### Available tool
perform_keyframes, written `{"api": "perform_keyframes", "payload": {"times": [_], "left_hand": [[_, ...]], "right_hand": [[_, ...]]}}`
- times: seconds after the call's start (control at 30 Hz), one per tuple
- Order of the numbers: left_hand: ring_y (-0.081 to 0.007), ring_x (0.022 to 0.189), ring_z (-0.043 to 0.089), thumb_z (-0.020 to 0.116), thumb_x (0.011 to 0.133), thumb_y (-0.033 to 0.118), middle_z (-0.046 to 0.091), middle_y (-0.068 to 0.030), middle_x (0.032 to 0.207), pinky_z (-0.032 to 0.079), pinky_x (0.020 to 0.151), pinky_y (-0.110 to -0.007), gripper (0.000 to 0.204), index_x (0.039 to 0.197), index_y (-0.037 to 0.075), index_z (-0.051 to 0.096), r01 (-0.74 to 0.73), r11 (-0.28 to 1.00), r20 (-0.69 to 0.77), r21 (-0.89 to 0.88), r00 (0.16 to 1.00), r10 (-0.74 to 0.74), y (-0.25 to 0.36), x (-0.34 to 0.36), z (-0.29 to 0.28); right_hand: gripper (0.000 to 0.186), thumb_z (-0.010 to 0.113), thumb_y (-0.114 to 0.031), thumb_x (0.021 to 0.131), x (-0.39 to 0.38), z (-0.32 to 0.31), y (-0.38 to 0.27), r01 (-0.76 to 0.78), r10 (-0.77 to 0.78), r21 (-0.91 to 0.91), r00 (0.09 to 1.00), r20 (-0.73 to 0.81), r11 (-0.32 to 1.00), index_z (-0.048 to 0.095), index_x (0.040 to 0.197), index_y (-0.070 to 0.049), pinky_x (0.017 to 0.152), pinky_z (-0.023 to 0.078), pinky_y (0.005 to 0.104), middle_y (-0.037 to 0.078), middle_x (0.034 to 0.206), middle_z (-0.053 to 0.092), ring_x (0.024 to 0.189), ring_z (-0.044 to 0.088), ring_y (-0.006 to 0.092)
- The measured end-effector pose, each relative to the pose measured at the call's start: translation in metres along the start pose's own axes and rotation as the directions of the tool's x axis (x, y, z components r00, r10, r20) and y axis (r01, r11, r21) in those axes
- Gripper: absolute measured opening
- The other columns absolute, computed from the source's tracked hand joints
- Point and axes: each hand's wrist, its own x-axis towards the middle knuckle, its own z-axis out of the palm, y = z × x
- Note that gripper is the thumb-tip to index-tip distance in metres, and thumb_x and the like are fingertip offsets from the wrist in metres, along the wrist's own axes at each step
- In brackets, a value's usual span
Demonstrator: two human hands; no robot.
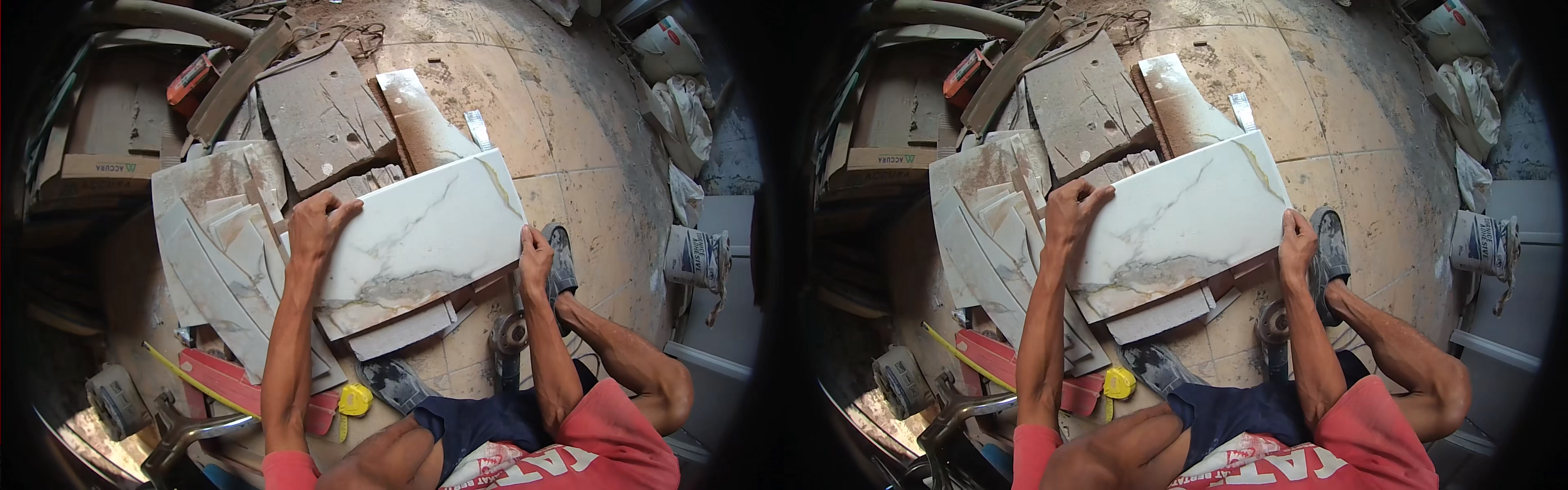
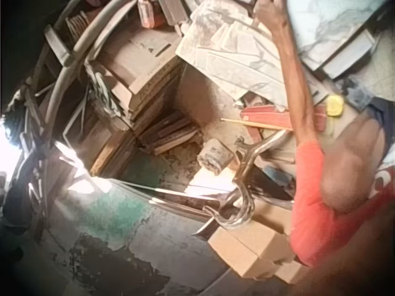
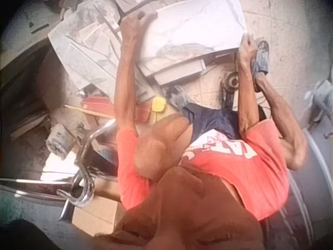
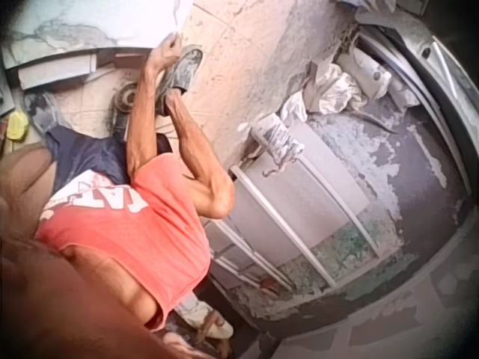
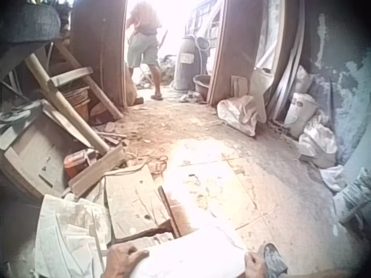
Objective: Measuring and marking tile dimensions using a tape measure and pencil at a renovation site.
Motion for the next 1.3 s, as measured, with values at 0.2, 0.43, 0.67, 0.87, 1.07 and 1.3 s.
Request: {"api": "perform_keyframes", "payload": {"times": [0.2, 0.43, 0.67, 0.87, 1.07, 1.3], "left_hand": [[-0.0232, 0.066, 0.056, 0.079, 0.072, 0.030, 0.062, -0.0073, 0.069, 0.044, 0.063, -0.036, 0.030, 0.072, 0.002, 0.069, -0.233, 0.969, -0.265, 0.087, 0.932, 0.248, -0.012, -0.006, 0.012], [-0.0207, 0.068, 0.054, 0.079, 0.071, 0.032, 0.061, -0.0041, 0.070, 0.043, 0.063, -0.034, 0.030, 0.071, 0.004, 0.068, -0.261, 0.954, -0.291, 0.147, 0.910, 0.294, -0.012, -0.010, 0.018], [-0.0193, 0.069, 0.054, 0.078, 0.070, 0.037, 0.059, -0.0025, 0.069, 0.044, 0.063, -0.033, 0.032, 0.068, 0.007, 0.066, -0.273, 0.870, -0.340, 0.411, 0.839, 0.424, -0.017, -0.012, 0.023], [-0.0185, 0.069, 0.052, 0.075, 0.071, 0.039, 0.057, -0.0013, 0.073, 0.043, 0.061, -0.033, 0.035, 0.064, 0.009, 0.059, -0.251, 0.816, -0.316, 0.520, 0.831, 0.457, -0.010, -0.009, 0.033], [-0.0187, 0.073, 0.056, 0.076, 0.073, 0.034, 0.060, 0.0001, 0.093, 0.045, 0.061, -0.033, 0.031, 0.068, 0.009, 0.059, -0.253, 0.792, -0.380, 0.556, 0.770, 0.513, -0.015, -0.004, 0.022], [-0.0276, 0.092, 0.058, 0.071, 0.080, 0.008, 0.059, -0.0126, 0.103, 0.048, 0.074, -0.035, 0.022, 0.099, 0.001, 0.061, 0.155, 0.974, -0.778, 0.168, 0.627, 0.035, -0.025, -0.087, -0.069]], "right_hand": [[0.028, 0.060, -0.022, 0.092, -0.001, -0.002, -0.005, -0.022, 0.027, -0.080, 0.998, 0.052, 0.997, 0.067, 0.107, 0.001, 0.078, 0.048, 0.0323, 0.016, 0.096, 0.066, 0.086, 0.063, 0.0233], [0.029, 0.060, -0.023, 0.090, 0.002, -0.005, -0.008, 0.068, -0.054, -0.206, 0.996, 0.075, 0.976, 0.067, 0.107, 0.000, 0.081, 0.048, 0.0352, 0.017, 0.101, 0.061, 0.091, 0.061, 0.0270], [0.036, 0.056, -0.031, 0.090, 0.000, -0.005, -0.038, 0.098, -0.027, -0.421, 0.985, 0.172, 0.902, 0.065, 0.112, -0.004, 0.092, 0.041, 0.0415, 0.015, 0.109, 0.060, 0.096, 0.059, 0.0319], [0.036, 0.053, -0.036, 0.091, 0.008, -0.009, -0.034, 0.061, 0.026, -0.518, 0.987, 0.159, 0.853, 0.065, 0.111, -0.009, 0.099, 0.030, 0.0474, 0.010, 0.110, 0.062, 0.099, 0.059, 0.0273], [0.040, 0.055, -0.037, 0.092, -0.001, -0.004, -0.050, 0.152, -0.062, -0.484, 0.978, 0.197, 0.862, 0.064, 0.112, -0.004, 0.088, 0.043, 0.0403, 0.015, 0.104, 0.064, 0.096, 0.061, 0.0280], [0.041, 0.057, -0.032, 0.093, -0.004, -0.015, -0.046, 0.235, -0.218, -0.295, 0.972, 0.090, 0.926, 0.058, 0.123, -0.005, 0.091, 0.044, 0.0386, 0.016, 0.111, 0.063, 0.103, 0.059, 0.0262]]}}
